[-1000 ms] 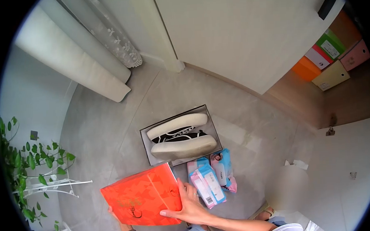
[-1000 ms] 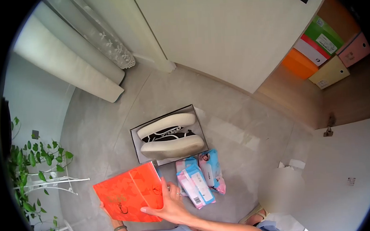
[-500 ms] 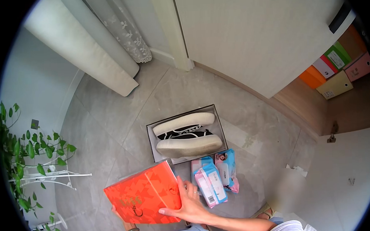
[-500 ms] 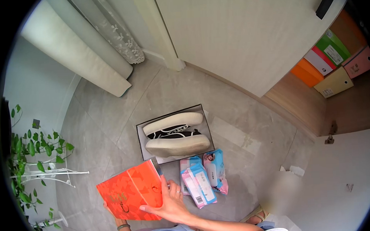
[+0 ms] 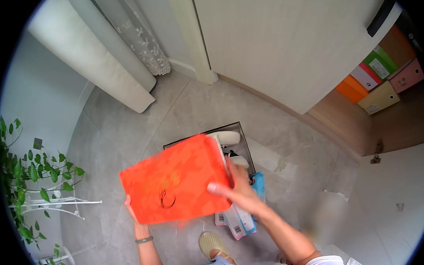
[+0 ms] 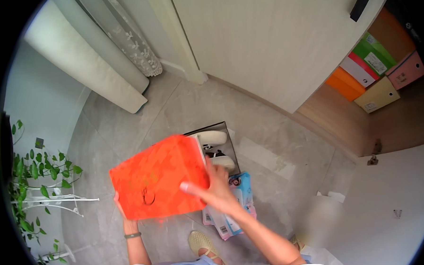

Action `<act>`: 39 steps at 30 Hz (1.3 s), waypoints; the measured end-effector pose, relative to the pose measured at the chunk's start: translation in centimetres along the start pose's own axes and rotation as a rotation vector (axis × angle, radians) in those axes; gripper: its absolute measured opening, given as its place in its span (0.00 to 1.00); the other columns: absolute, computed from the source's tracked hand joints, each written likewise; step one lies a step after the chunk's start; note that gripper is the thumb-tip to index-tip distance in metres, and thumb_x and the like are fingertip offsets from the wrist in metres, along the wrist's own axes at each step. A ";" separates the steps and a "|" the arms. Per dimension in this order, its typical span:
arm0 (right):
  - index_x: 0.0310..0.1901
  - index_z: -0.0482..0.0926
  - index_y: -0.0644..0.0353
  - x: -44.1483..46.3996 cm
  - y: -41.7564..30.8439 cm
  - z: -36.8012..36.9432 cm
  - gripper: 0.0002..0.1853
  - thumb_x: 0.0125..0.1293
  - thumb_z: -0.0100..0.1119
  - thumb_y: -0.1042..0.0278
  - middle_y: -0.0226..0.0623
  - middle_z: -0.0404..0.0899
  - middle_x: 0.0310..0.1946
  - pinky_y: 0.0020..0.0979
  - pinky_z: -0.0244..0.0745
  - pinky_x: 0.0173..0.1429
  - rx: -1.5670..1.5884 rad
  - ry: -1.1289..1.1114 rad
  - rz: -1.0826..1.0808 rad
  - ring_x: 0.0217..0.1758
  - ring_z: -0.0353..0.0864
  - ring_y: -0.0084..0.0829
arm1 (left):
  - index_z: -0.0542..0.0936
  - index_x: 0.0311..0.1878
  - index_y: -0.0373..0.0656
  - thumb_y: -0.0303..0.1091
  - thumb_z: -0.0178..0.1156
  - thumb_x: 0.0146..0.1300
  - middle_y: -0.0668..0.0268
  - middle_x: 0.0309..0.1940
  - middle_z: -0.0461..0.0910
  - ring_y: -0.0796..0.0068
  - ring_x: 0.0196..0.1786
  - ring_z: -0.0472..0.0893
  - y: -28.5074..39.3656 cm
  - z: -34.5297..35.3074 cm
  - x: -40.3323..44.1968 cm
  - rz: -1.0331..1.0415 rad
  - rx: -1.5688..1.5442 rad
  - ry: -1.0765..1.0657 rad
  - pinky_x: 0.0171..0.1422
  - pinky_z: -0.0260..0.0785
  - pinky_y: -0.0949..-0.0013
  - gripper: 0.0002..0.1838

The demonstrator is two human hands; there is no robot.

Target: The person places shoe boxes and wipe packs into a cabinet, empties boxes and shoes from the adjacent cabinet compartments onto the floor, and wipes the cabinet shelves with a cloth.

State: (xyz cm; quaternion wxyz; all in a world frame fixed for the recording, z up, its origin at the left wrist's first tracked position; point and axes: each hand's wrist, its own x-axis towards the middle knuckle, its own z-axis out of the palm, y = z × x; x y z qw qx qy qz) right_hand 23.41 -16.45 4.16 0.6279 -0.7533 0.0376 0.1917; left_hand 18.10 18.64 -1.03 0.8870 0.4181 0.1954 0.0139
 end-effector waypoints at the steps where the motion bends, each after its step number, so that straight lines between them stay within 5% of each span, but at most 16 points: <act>1: 0.74 0.53 0.66 0.9 -0.5 -1.1 0.60 0.51 0.65 0.27 0.63 0.59 0.61 0.49 0.49 0.75 0.079 0.011 0.009 0.69 0.56 0.56 | 0.64 0.72 0.43 0.57 0.50 0.68 0.62 0.70 0.67 0.60 0.69 0.68 -0.3 1.0 1.5 -0.007 0.014 -0.035 0.72 0.62 0.57 0.36; 4: 0.74 0.58 0.57 3.5 -1.4 -4.1 0.57 0.51 0.62 0.25 0.63 0.60 0.62 0.50 0.49 0.75 0.150 0.056 0.066 0.72 0.54 0.58 | 0.65 0.70 0.41 0.56 0.51 0.68 0.62 0.68 0.69 0.62 0.67 0.70 -0.6 5.4 5.2 -0.059 0.093 -0.053 0.71 0.63 0.58 0.35; 7: 0.74 0.52 0.71 6.5 0.3 -5.9 0.61 0.53 0.61 0.27 0.55 0.62 0.70 0.45 0.51 0.75 0.263 0.000 0.084 0.75 0.58 0.44 | 0.67 0.68 0.40 0.57 0.52 0.67 0.62 0.65 0.72 0.64 0.65 0.73 -1.0 7.9 7.9 -0.075 0.244 -0.034 0.68 0.65 0.59 0.36; 12: 0.74 0.52 0.70 7.5 2.2 -7.3 0.60 0.55 0.57 0.25 0.53 0.62 0.70 0.42 0.51 0.75 0.342 0.063 0.225 0.75 0.59 0.42 | 0.67 0.68 0.40 0.60 0.54 0.65 0.60 0.64 0.73 0.64 0.64 0.74 -1.6 8.0 9.0 -0.195 0.377 -0.057 0.66 0.68 0.60 0.37; 29: 0.76 0.55 0.51 5.6 4.6 -8.5 0.50 0.59 0.55 0.28 0.37 0.62 0.73 0.43 0.52 0.74 0.319 -0.122 0.275 0.76 0.57 0.34 | 0.64 0.70 0.35 0.60 0.55 0.64 0.54 0.67 0.69 0.62 0.68 0.70 -3.6 6.5 5.3 -0.239 0.481 -0.059 0.69 0.64 0.61 0.42; 39: 0.75 0.55 0.62 7.4 4.9 -6.4 0.42 0.68 0.53 0.41 0.46 0.61 0.72 0.34 0.51 0.76 0.438 -0.114 0.106 0.76 0.58 0.35 | 0.62 0.71 0.38 0.64 0.47 0.67 0.57 0.68 0.68 0.62 0.69 0.69 -4.9 5.1 7.2 -0.195 0.398 -0.044 0.72 0.62 0.58 0.41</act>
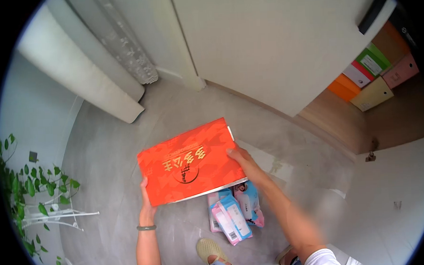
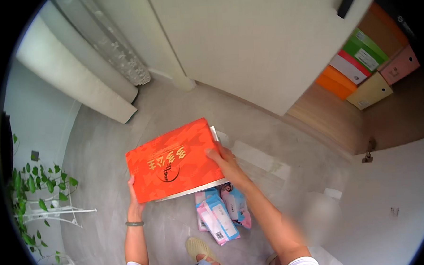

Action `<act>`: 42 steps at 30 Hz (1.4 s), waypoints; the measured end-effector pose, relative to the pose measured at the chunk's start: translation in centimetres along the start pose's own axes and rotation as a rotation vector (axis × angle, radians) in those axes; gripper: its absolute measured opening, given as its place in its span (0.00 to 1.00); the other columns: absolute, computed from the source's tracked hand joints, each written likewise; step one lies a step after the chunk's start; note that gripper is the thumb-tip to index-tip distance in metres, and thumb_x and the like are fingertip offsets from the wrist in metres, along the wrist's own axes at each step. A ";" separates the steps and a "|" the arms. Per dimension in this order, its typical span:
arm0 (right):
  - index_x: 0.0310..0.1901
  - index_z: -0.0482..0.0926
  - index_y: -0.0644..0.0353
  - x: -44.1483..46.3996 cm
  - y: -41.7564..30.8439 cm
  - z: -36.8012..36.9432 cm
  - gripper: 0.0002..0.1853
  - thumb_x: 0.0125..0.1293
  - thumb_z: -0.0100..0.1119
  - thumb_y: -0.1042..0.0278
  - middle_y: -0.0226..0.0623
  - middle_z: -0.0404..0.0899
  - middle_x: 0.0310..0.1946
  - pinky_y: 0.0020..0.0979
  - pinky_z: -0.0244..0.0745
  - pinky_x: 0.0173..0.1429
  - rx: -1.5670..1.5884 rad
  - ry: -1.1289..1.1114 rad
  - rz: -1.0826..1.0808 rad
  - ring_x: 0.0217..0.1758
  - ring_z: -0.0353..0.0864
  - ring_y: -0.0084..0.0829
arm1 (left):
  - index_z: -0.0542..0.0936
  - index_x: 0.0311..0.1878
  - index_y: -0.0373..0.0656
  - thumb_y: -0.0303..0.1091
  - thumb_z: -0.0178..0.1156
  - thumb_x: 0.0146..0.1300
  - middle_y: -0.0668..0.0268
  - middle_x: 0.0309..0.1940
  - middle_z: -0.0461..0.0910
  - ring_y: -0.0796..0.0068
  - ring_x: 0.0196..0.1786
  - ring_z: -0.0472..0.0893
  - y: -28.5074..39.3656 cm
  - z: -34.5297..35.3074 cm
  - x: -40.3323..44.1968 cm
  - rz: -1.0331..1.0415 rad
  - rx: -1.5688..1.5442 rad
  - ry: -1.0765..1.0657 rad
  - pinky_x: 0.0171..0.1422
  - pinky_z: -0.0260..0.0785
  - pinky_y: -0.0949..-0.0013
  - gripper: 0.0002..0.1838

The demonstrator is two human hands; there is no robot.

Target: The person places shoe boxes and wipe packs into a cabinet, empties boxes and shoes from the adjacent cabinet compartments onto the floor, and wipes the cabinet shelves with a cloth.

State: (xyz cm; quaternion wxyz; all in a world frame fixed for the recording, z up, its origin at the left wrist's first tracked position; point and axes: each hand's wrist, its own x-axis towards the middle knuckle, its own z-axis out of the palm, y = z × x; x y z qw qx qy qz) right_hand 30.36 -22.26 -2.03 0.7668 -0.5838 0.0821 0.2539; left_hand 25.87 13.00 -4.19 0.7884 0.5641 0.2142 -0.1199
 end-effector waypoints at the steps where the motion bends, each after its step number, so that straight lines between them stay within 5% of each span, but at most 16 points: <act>1: 0.75 0.55 0.62 -0.3 0.3 0.1 0.43 0.69 0.51 0.39 0.47 0.58 0.73 0.34 0.49 0.77 -0.031 0.054 -0.033 0.77 0.56 0.36 | 0.64 0.70 0.40 0.64 0.45 0.69 0.60 0.67 0.69 0.62 0.68 0.70 -0.2 0.0 0.0 0.029 -0.060 0.013 0.71 0.63 0.58 0.39; 5: 0.76 0.51 0.62 -0.7 2.6 0.0 0.46 0.70 0.41 0.30 0.46 0.50 0.77 0.34 0.43 0.80 -0.012 0.235 -0.111 0.80 0.48 0.36 | 0.63 0.72 0.43 0.63 0.41 0.72 0.61 0.68 0.68 0.62 0.69 0.69 -0.7 -0.9 -0.2 0.000 -0.182 -0.107 0.72 0.63 0.57 0.37; 6: 0.76 0.49 0.61 -0.1 3.9 -0.5 0.48 0.70 0.33 0.26 0.45 0.47 0.78 0.33 0.41 0.80 0.080 0.188 -0.068 0.81 0.45 0.37 | 0.59 0.74 0.42 0.63 0.38 0.73 0.60 0.72 0.61 0.61 0.72 0.63 -1.5 -1.9 0.3 -0.019 -0.235 -0.150 0.75 0.58 0.57 0.38; 9: 0.75 0.52 0.65 1.5 7.4 -1.8 0.43 0.74 0.28 0.32 0.52 0.49 0.77 0.35 0.36 0.81 0.113 0.136 -0.007 0.82 0.37 0.42 | 0.54 0.76 0.41 0.63 0.35 0.75 0.60 0.76 0.54 0.61 0.76 0.58 -3.6 -3.2 1.3 -0.073 -0.340 -0.229 0.78 0.53 0.58 0.39; 17: 0.75 0.57 0.57 4.1 11.2 -2.9 0.43 0.70 0.31 0.29 0.50 0.55 0.75 0.42 0.34 0.80 -0.110 0.227 0.017 0.79 0.46 0.49 | 0.54 0.76 0.40 0.62 0.35 0.75 0.59 0.76 0.55 0.63 0.76 0.58 -5.5 -0.6 0.3 -0.127 -0.331 -0.259 0.77 0.53 0.59 0.39; 20: 0.75 0.56 0.57 3.5 9.3 -2.8 0.43 0.70 0.34 0.30 0.47 0.53 0.76 0.40 0.37 0.80 0.013 0.193 0.029 0.79 0.48 0.46 | 0.54 0.76 0.40 0.62 0.36 0.75 0.59 0.76 0.55 0.63 0.76 0.58 -5.5 -0.7 -0.5 -0.129 -0.319 -0.261 0.77 0.53 0.59 0.39; 22: 0.74 0.56 0.61 2.6 7.9 -3.1 0.39 0.74 0.38 0.37 0.41 0.56 0.74 0.35 0.51 0.77 0.046 0.154 0.073 0.77 0.55 0.35 | 0.54 0.76 0.40 0.62 0.36 0.75 0.59 0.76 0.55 0.64 0.76 0.58 -5.5 -0.7 -0.9 -0.125 -0.310 -0.261 0.77 0.53 0.59 0.39; 29: 0.75 0.51 0.58 -1.5 3.9 -3.2 0.39 0.74 0.43 0.39 0.39 0.53 0.75 0.35 0.51 0.78 0.262 0.025 -0.005 0.78 0.52 0.33 | 0.53 0.76 0.39 0.61 0.36 0.75 0.59 0.75 0.56 0.66 0.76 0.58 -4.6 0.0 -1.7 -0.092 -0.256 -0.270 0.77 0.54 0.60 0.39; 32: 0.67 0.65 0.56 -5.8 2.1 -4.0 0.30 0.73 0.49 0.42 0.32 0.65 0.66 0.32 0.63 0.71 0.530 0.174 -0.048 0.70 0.64 0.28 | 0.53 0.76 0.39 0.61 0.37 0.76 0.59 0.75 0.56 0.66 0.75 0.58 -4.3 1.2 -2.8 -0.097 -0.212 -0.281 0.77 0.54 0.61 0.39; 37: 0.70 0.63 0.57 -13.1 2.1 -8.8 0.28 0.74 0.51 0.54 0.35 0.65 0.69 0.35 0.68 0.69 0.541 0.530 -0.116 0.69 0.68 0.29 | 0.53 0.76 0.38 0.60 0.37 0.76 0.59 0.75 0.57 0.68 0.75 0.58 -4.5 7.3 -4.5 -0.135 -0.080 -0.364 0.77 0.54 0.62 0.39; 39: 0.71 0.62 0.58 -15.5 6.9 -14.1 0.29 0.73 0.53 0.56 0.36 0.65 0.70 0.37 0.70 0.69 0.594 0.464 -0.388 0.69 0.69 0.30 | 0.52 0.76 0.38 0.60 0.37 0.76 0.59 0.75 0.57 0.68 0.75 0.58 -4.8 10.9 -5.3 -0.150 -0.012 -0.420 0.77 0.54 0.62 0.39; 40: 0.71 0.62 0.58 -16.5 9.2 -16.5 0.29 0.73 0.54 0.55 0.35 0.66 0.70 0.38 0.71 0.69 0.344 0.518 -0.458 0.69 0.69 0.31 | 0.52 0.76 0.38 0.60 0.37 0.76 0.59 0.75 0.57 0.68 0.75 0.58 -5.1 13.0 -5.5 -0.156 0.026 -0.456 0.77 0.54 0.62 0.39; 42: 0.71 0.63 0.56 -19.4 9.8 -19.9 0.30 0.72 0.54 0.54 0.35 0.67 0.69 0.41 0.72 0.68 0.333 0.656 -0.473 0.68 0.70 0.32 | 0.52 0.76 0.38 0.60 0.37 0.76 0.59 0.75 0.57 0.69 0.75 0.58 -5.8 17.3 -5.9 -0.152 0.095 -0.538 0.77 0.54 0.62 0.39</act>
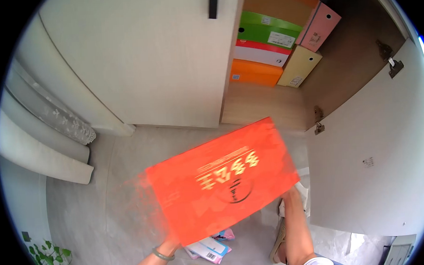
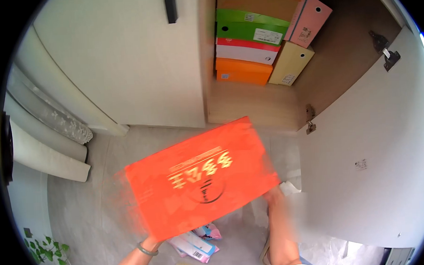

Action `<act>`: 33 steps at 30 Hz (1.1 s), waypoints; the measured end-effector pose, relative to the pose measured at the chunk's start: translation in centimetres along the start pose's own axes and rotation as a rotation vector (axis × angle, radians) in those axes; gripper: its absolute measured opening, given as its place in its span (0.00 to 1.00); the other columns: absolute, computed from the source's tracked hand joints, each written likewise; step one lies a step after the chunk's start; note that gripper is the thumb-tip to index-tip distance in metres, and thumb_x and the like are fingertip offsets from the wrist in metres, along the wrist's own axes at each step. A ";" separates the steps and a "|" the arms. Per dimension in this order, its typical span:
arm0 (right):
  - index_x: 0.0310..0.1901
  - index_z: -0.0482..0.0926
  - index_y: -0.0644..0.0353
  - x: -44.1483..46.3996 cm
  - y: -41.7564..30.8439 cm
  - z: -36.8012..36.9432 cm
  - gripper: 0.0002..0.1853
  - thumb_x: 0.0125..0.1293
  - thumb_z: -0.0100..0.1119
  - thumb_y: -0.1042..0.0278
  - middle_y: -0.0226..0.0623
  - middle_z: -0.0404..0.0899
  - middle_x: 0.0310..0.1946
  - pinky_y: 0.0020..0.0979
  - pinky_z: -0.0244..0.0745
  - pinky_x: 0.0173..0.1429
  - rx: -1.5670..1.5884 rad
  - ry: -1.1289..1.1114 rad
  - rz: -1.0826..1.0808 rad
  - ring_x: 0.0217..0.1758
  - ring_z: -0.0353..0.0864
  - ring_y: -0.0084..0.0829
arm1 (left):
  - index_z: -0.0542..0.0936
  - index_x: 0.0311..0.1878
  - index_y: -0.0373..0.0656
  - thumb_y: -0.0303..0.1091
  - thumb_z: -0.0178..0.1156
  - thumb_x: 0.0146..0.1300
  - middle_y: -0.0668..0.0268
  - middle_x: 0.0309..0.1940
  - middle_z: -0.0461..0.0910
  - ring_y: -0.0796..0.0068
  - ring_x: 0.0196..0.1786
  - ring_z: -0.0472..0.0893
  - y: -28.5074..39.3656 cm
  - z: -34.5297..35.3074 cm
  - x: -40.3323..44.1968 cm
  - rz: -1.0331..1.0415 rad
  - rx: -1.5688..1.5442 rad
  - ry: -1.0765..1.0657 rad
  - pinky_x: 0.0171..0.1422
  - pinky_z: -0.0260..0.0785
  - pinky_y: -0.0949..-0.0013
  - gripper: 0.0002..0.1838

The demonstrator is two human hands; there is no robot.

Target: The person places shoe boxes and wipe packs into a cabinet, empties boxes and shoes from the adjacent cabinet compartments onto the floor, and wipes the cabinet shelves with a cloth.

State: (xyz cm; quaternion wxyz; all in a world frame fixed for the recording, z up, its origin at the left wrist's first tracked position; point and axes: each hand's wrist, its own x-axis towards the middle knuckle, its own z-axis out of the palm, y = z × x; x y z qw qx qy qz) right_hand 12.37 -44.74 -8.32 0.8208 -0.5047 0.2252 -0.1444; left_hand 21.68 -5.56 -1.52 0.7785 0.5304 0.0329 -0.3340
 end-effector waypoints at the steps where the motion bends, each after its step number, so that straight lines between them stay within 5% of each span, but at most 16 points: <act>1: 0.71 0.63 0.55 -0.3 -2.2 -0.6 0.30 0.72 0.54 0.54 0.34 0.68 0.68 0.42 0.73 0.67 0.187 0.145 0.099 0.68 0.71 0.33 | 0.52 0.76 0.37 0.60 0.38 0.76 0.59 0.74 0.57 0.69 0.75 0.58 -0.1 2.1 1.2 0.000 0.037 -0.042 0.77 0.54 0.62 0.39; 7: 0.68 0.66 0.53 0.5 -7.7 -9.2 0.30 0.72 0.50 0.44 0.31 0.70 0.66 0.43 0.69 0.70 0.325 0.219 -0.024 0.67 0.71 0.34 | 0.52 0.76 0.37 0.59 0.38 0.76 0.59 0.74 0.58 0.71 0.75 0.58 0.5 12.7 13.3 0.158 0.253 -0.313 0.77 0.54 0.63 0.39; 9: 0.68 0.66 0.53 2.2 -9.8 -9.8 0.30 0.72 0.48 0.42 0.32 0.70 0.66 0.43 0.67 0.72 0.314 0.332 -0.161 0.66 0.72 0.35 | 0.40 0.77 0.33 0.58 0.29 0.78 0.53 0.80 0.36 0.62 0.82 0.35 0.9 14.8 19.2 0.256 0.433 -0.456 0.82 0.29 0.66 0.40; 13: 0.68 0.65 0.52 6.4 -9.9 -10.1 0.36 0.68 0.46 0.34 0.36 0.68 0.68 0.51 0.62 0.74 0.384 0.431 -0.279 0.69 0.68 0.41 | 0.41 0.77 0.32 0.60 0.31 0.76 0.52 0.80 0.37 0.61 0.82 0.36 3.8 18.2 21.6 0.134 0.504 -0.403 0.82 0.30 0.67 0.42; 16: 0.66 0.67 0.52 7.4 -8.3 -7.0 0.37 0.66 0.46 0.31 0.36 0.70 0.62 0.61 0.56 0.74 0.411 0.802 -0.004 0.60 0.70 0.44 | 0.45 0.77 0.34 0.61 0.35 0.76 0.54 0.79 0.43 0.63 0.81 0.44 0.6 15.3 19.9 0.163 0.552 -0.310 0.81 0.37 0.67 0.42; 18: 0.63 0.67 0.50 6.4 -9.3 -3.2 0.38 0.64 0.45 0.26 0.35 0.70 0.54 0.76 0.51 0.67 0.378 0.674 -0.078 0.46 0.70 0.41 | 0.51 0.76 0.36 0.58 0.39 0.76 0.54 0.78 0.49 0.62 0.78 0.53 -0.3 13.1 16.2 0.012 0.447 -0.250 0.78 0.48 0.65 0.39; 22: 0.64 0.66 0.44 8.5 -9.6 -5.4 0.37 0.64 0.44 0.24 0.34 0.66 0.55 0.87 0.47 0.57 0.278 0.518 -0.133 0.46 0.69 0.39 | 0.68 0.69 0.39 0.50 0.43 0.77 0.60 0.68 0.69 0.68 0.64 0.74 -0.9 6.7 10.9 -0.238 0.489 -0.242 0.67 0.66 0.66 0.28; 26: 0.66 0.65 0.46 13.7 -10.9 -4.9 0.38 0.65 0.43 0.25 0.33 0.66 0.57 0.83 0.45 0.62 0.242 0.536 -0.153 0.51 0.68 0.37 | 0.74 0.62 0.39 0.46 0.44 0.77 0.63 0.59 0.77 0.71 0.57 0.78 -0.2 2.7 7.1 -0.293 0.517 -0.179 0.62 0.67 0.68 0.23; 31: 0.69 0.63 0.50 15.9 -10.6 -1.1 0.36 0.68 0.50 0.33 0.29 0.63 0.65 0.57 0.38 0.77 0.195 0.534 -0.408 0.66 0.62 0.32 | 0.76 0.59 0.38 0.39 0.49 0.74 0.62 0.53 0.80 0.73 0.52 0.80 0.4 0.0 3.8 -0.192 0.437 -0.071 0.56 0.70 0.70 0.18; 33: 0.68 0.64 0.50 16.4 -10.7 0.3 0.32 0.69 0.52 0.39 0.29 0.64 0.65 0.54 0.44 0.76 0.098 0.567 -0.416 0.66 0.62 0.31 | 0.76 0.58 0.37 0.37 0.49 0.74 0.62 0.53 0.80 0.73 0.52 0.80 0.9 -0.7 2.8 -0.193 0.458 -0.022 0.55 0.70 0.70 0.17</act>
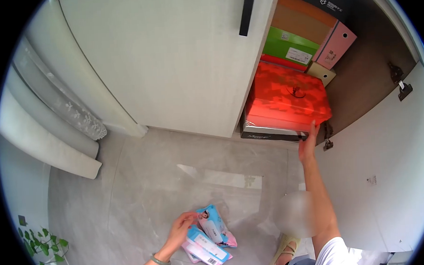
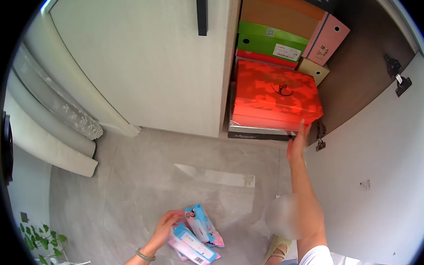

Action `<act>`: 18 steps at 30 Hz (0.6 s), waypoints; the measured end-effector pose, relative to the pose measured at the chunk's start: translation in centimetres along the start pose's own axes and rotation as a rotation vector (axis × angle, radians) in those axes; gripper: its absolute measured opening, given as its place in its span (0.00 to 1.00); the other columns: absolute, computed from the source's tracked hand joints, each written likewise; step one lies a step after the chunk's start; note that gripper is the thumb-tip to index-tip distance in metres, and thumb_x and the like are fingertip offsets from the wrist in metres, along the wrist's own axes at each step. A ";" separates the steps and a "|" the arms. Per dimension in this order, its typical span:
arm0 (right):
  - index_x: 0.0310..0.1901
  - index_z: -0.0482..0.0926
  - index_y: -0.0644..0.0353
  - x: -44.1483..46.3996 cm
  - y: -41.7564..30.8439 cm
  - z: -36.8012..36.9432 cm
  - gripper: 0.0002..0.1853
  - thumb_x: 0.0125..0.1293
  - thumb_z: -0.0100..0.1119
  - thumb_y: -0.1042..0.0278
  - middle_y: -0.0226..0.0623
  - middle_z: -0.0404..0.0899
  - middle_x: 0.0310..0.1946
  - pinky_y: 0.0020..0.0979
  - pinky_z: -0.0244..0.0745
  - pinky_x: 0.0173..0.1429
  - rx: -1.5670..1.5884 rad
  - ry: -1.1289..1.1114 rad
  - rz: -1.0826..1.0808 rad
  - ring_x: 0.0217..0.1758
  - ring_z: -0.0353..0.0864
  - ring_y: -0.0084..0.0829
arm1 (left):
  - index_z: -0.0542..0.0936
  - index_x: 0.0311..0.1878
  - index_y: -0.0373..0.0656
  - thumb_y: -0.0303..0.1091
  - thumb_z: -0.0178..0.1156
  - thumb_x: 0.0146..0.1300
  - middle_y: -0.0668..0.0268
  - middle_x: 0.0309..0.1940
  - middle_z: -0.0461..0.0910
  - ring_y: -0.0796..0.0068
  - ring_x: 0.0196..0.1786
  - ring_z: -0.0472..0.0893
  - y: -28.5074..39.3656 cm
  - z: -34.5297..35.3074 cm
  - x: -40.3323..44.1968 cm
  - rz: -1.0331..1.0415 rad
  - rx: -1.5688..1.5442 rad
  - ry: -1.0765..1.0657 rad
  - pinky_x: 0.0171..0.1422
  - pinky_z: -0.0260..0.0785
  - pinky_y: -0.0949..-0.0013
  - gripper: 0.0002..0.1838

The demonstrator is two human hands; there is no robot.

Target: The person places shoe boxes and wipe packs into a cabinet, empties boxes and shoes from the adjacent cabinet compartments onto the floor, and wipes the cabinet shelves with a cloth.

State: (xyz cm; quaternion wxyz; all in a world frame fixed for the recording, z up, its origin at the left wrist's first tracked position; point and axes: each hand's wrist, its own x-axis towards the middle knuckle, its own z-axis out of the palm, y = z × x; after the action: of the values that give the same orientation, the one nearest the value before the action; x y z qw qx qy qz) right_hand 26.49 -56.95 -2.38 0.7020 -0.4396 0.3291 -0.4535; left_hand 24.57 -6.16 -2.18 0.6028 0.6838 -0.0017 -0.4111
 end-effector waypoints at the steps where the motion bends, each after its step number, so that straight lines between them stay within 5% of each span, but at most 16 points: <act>1: 0.67 0.65 0.50 -0.3 0.0 0.4 0.29 0.70 0.55 0.45 0.29 0.64 0.66 0.51 0.50 0.75 -0.088 0.020 -0.038 0.67 0.63 0.31 | 0.76 0.58 0.37 0.36 0.50 0.74 0.62 0.52 0.80 0.73 0.52 0.80 -0.1 -0.4 -0.4 -0.012 0.026 0.043 0.54 0.71 0.70 0.17; 2: 0.67 0.65 0.50 -0.3 1.2 0.1 0.29 0.70 0.55 0.45 0.29 0.64 0.66 0.51 0.50 0.75 -0.089 0.020 -0.037 0.67 0.63 0.31 | 0.76 0.58 0.37 0.36 0.50 0.74 0.62 0.52 0.80 0.73 0.52 0.80 -0.4 -0.7 -0.8 -0.014 0.025 0.044 0.54 0.71 0.70 0.17; 4: 0.64 0.61 0.51 -0.6 3.0 0.6 0.27 0.68 0.62 0.63 0.34 0.64 0.62 0.45 0.71 0.67 0.205 -0.212 0.210 0.63 0.67 0.29 | 0.77 0.57 0.38 0.36 0.50 0.73 0.63 0.51 0.81 0.73 0.51 0.80 -1.1 -1.0 -0.9 -0.001 -0.016 0.107 0.53 0.71 0.71 0.16; 6: 0.57 0.62 0.51 -4.2 3.1 5.1 0.24 0.65 0.63 0.73 0.33 0.66 0.57 0.42 0.76 0.64 0.331 -0.314 0.518 0.58 0.72 0.30 | 0.78 0.56 0.38 0.36 0.50 0.73 0.63 0.50 0.81 0.74 0.50 0.81 -1.5 -1.0 -1.1 0.005 -0.023 0.112 0.53 0.71 0.71 0.16; 8: 0.57 0.68 0.62 -6.5 3.5 9.5 0.17 0.70 0.56 0.69 0.37 0.70 0.51 0.46 0.70 0.71 0.334 -0.262 0.346 0.57 0.73 0.37 | 0.78 0.56 0.39 0.36 0.51 0.73 0.64 0.50 0.81 0.74 0.49 0.81 -2.1 -1.3 -1.6 -0.001 -0.009 0.110 0.53 0.70 0.71 0.15; 11: 0.58 0.69 0.60 -8.0 1.4 9.4 0.19 0.68 0.59 0.66 0.36 0.69 0.49 0.44 0.73 0.67 0.350 -0.299 0.428 0.58 0.72 0.36 | 0.79 0.55 0.39 0.36 0.52 0.72 0.65 0.49 0.82 0.75 0.48 0.81 -2.7 -1.6 -1.7 -0.004 0.006 0.094 0.52 0.70 0.71 0.15; 13: 0.64 0.67 0.56 -7.5 0.6 5.7 0.25 0.69 0.57 0.56 0.36 0.70 0.55 0.44 0.67 0.69 0.045 -0.125 0.359 0.64 0.68 0.34 | 0.79 0.54 0.39 0.35 0.52 0.72 0.66 0.48 0.82 0.75 0.48 0.81 -2.8 -2.0 -2.1 0.015 0.005 0.116 0.52 0.70 0.71 0.14; 16: 0.75 0.54 0.49 -1.4 -2.3 0.9 0.38 0.69 0.51 0.42 0.35 0.61 0.70 0.43 0.45 0.78 -0.170 0.028 -0.022 0.75 0.56 0.34 | 0.78 0.54 0.39 0.34 0.50 0.72 0.64 0.49 0.82 0.74 0.48 0.81 -3.1 -3.0 -2.9 0.024 0.005 0.185 0.53 0.70 0.71 0.14; 18: 0.75 0.56 0.52 1.0 -4.9 2.2 0.41 0.67 0.51 0.38 0.34 0.56 0.75 0.40 0.38 0.80 -0.179 0.002 -0.105 0.79 0.49 0.34 | 0.79 0.54 0.39 0.34 0.50 0.72 0.64 0.49 0.82 0.75 0.48 0.81 -3.6 -4.0 -3.5 0.011 0.009 0.204 0.53 0.70 0.71 0.14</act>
State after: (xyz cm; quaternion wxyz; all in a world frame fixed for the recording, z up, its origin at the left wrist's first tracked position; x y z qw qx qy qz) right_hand 27.08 -58.18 2.97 0.6348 -0.5166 0.3455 -0.4592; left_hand 22.68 -0.13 -3.47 0.5990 0.7247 0.0541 -0.3362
